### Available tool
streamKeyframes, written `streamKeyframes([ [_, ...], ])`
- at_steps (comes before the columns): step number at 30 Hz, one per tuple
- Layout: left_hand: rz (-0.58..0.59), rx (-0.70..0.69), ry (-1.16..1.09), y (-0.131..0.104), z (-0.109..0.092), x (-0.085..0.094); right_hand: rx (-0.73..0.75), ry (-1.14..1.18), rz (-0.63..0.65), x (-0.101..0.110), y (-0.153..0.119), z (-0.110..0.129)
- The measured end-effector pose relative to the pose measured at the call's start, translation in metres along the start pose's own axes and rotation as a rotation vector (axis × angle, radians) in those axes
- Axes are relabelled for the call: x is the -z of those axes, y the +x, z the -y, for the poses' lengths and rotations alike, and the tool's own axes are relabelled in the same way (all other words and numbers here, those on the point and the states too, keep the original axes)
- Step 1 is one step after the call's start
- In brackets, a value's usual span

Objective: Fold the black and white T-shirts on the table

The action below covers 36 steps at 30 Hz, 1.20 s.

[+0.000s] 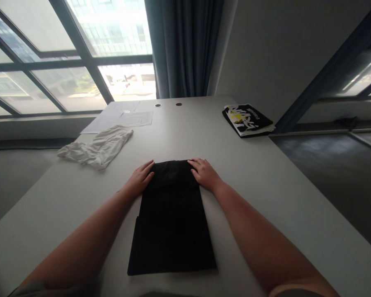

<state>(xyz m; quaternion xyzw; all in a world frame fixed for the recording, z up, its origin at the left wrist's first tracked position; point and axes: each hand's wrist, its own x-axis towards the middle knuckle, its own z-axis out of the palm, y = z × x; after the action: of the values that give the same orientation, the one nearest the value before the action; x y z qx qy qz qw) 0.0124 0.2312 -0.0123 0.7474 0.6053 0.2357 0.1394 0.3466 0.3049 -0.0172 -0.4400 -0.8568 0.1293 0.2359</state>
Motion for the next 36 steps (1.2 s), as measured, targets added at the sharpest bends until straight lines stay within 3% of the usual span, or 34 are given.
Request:
streamKeyframes([
  [4,-0.179,0.061,0.047,-0.011,-0.002,0.006,-0.042,-0.071,-0.122,0.008,-0.009,0.0],
  [6,-0.238,0.158,0.088,-0.02,-0.007,0.012,-0.078,-0.068,-0.079,0.016,-0.018,0.006],
  [9,-0.154,0.268,0.103,-0.032,-0.017,0.017,-0.056,-0.067,0.011,0.026,-0.032,0.022],
  [11,-0.099,0.26,0.134,-0.036,-0.023,0.018,-0.001,-0.101,0.029,0.028,-0.04,0.032],
  [15,-0.156,0.033,0.251,-0.036,-0.039,0.023,0.062,-0.104,0.098,0.023,-0.049,0.043],
  [17,-0.089,-0.146,0.257,-0.034,-0.055,0.025,0.053,-0.096,0.108,0.021,-0.047,0.044],
  [21,0.173,-0.394,0.254,-0.029,-0.097,0.02,-0.063,-0.027,-0.019,0.021,-0.032,0.043],
  [24,0.136,-0.449,0.341,-0.019,-0.116,0.009,-0.142,0.016,-0.121,0.022,-0.022,0.044],
  [30,0.01,-0.485,0.386,0.014,-0.111,-0.018,-0.193,0.156,-0.153,0.022,-0.02,0.043],
  [36,-0.014,-0.527,0.373,0.018,-0.099,-0.025,0.066,0.225,0.026,0.025,-0.029,0.028],
])
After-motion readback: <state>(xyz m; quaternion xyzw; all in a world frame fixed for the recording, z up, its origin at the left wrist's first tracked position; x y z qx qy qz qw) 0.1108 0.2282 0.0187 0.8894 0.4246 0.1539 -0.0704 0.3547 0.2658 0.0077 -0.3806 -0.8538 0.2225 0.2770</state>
